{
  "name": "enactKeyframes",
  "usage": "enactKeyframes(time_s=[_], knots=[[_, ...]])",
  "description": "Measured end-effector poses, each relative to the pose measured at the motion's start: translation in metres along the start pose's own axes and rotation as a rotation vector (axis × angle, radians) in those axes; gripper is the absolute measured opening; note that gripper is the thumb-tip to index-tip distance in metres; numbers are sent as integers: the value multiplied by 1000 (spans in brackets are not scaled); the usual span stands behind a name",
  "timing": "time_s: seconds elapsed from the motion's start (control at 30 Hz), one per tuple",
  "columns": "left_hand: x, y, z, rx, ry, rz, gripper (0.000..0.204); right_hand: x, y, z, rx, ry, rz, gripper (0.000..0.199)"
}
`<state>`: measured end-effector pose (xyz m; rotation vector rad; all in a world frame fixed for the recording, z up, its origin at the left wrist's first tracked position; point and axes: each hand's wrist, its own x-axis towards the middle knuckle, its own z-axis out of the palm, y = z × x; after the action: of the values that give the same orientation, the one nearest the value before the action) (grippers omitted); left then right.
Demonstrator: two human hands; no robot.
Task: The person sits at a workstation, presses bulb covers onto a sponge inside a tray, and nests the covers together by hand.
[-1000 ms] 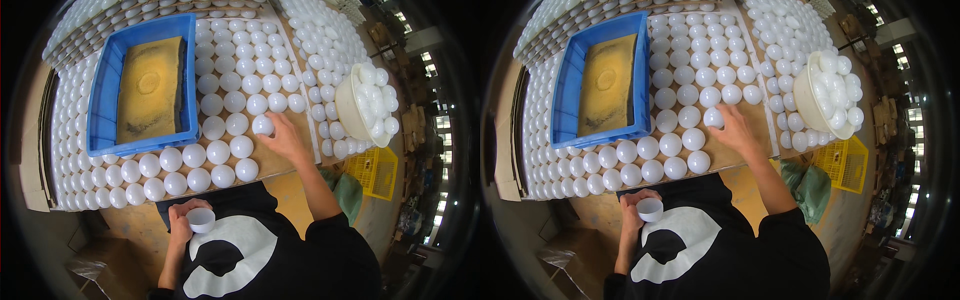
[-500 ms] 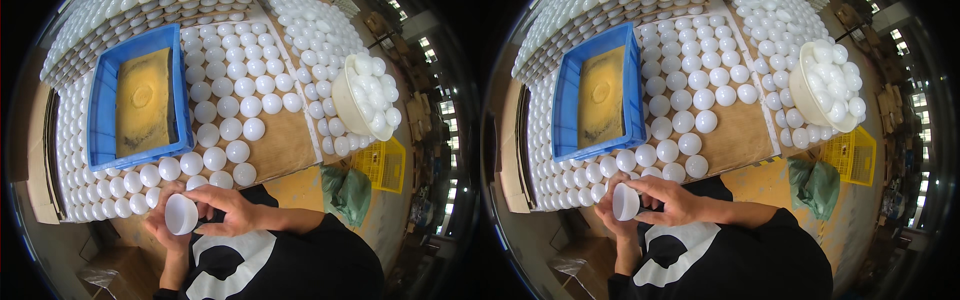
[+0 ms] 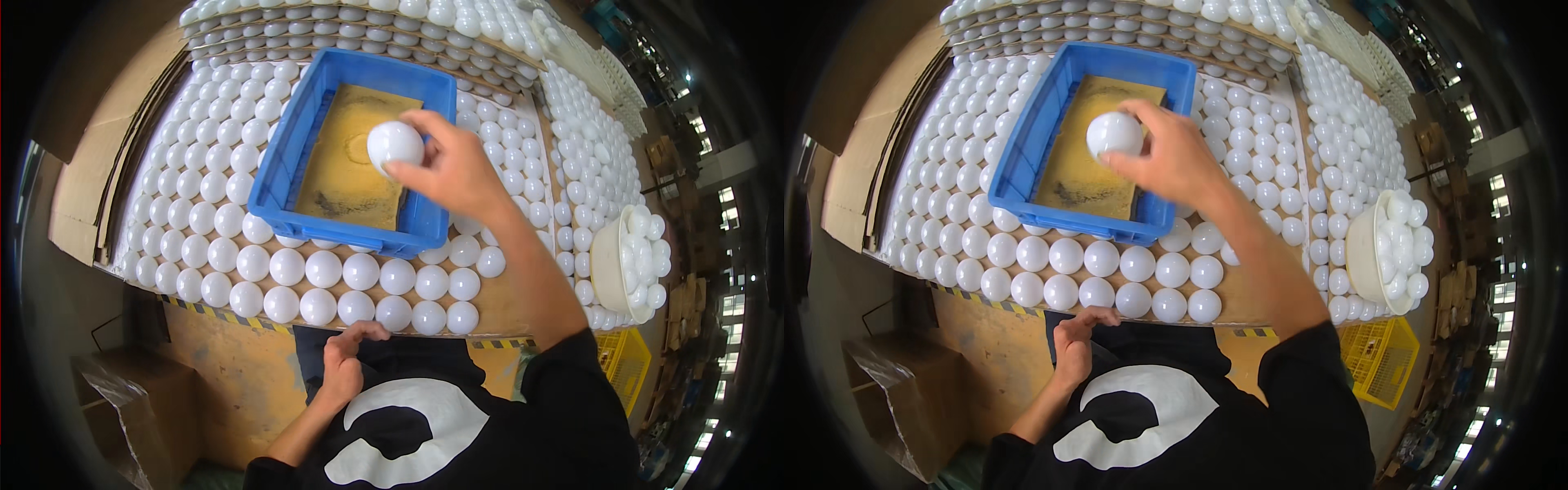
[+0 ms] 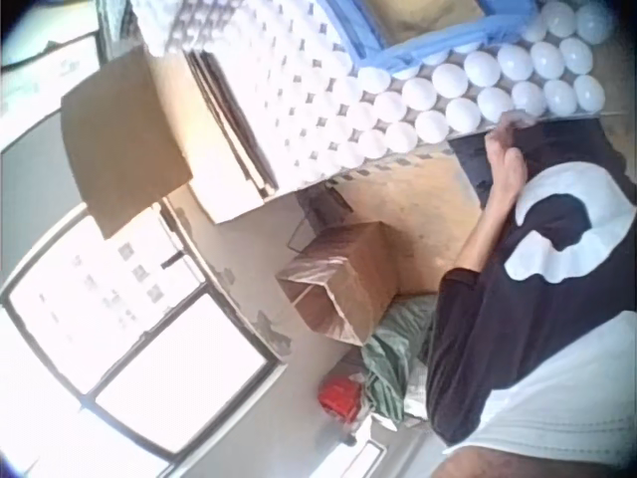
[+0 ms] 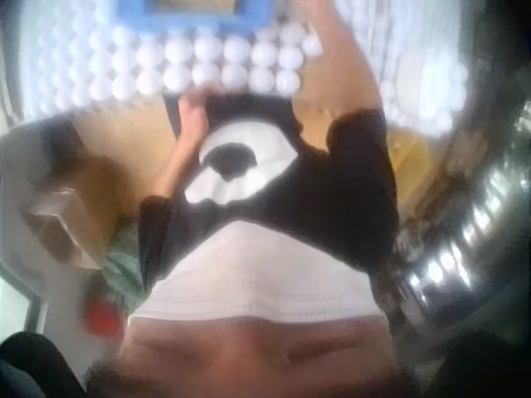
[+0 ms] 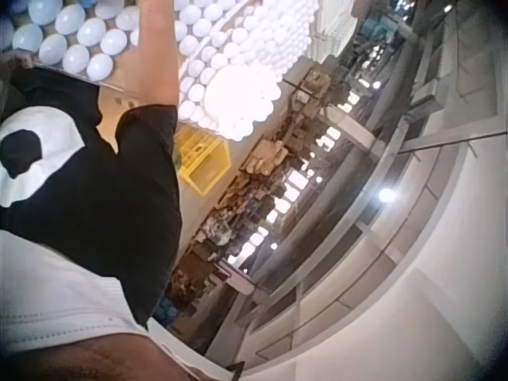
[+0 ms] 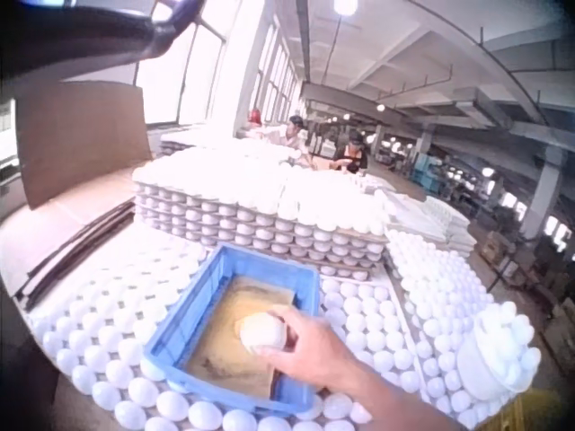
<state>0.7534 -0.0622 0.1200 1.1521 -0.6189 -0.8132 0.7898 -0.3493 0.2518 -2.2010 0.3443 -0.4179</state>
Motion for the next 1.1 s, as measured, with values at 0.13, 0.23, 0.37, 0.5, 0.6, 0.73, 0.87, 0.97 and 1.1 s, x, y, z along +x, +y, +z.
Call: enactKeyframes(time_s=[0.13,0.23,0.37,0.5,0.6,0.73,0.87,0.97,1.1], knots=[[-34,-14,-30,-7,166,-41,45,71,30,25,-416,-173,-57,55],[-58,-17,-43,-21,307,-59,42,88,64,47,-581,-314,-82,54],[-81,-26,-52,20,429,-76,40,87,73,54,-686,-323,-143,47],[-77,-26,-48,50,407,-182,41,95,66,62,-725,-413,-66,44],[-60,-24,-37,67,317,-172,43,98,65,59,-742,-422,-34,47],[-34,-20,-22,91,204,-132,44,90,71,34,-423,-246,38,53],[-24,-20,-9,83,153,-127,44,40,52,-32,106,-29,137,55],[-35,-27,-6,115,199,-150,44,-30,56,-69,300,97,81,56],[-34,-38,-12,104,124,-162,43,-138,90,-103,278,330,193,57]])
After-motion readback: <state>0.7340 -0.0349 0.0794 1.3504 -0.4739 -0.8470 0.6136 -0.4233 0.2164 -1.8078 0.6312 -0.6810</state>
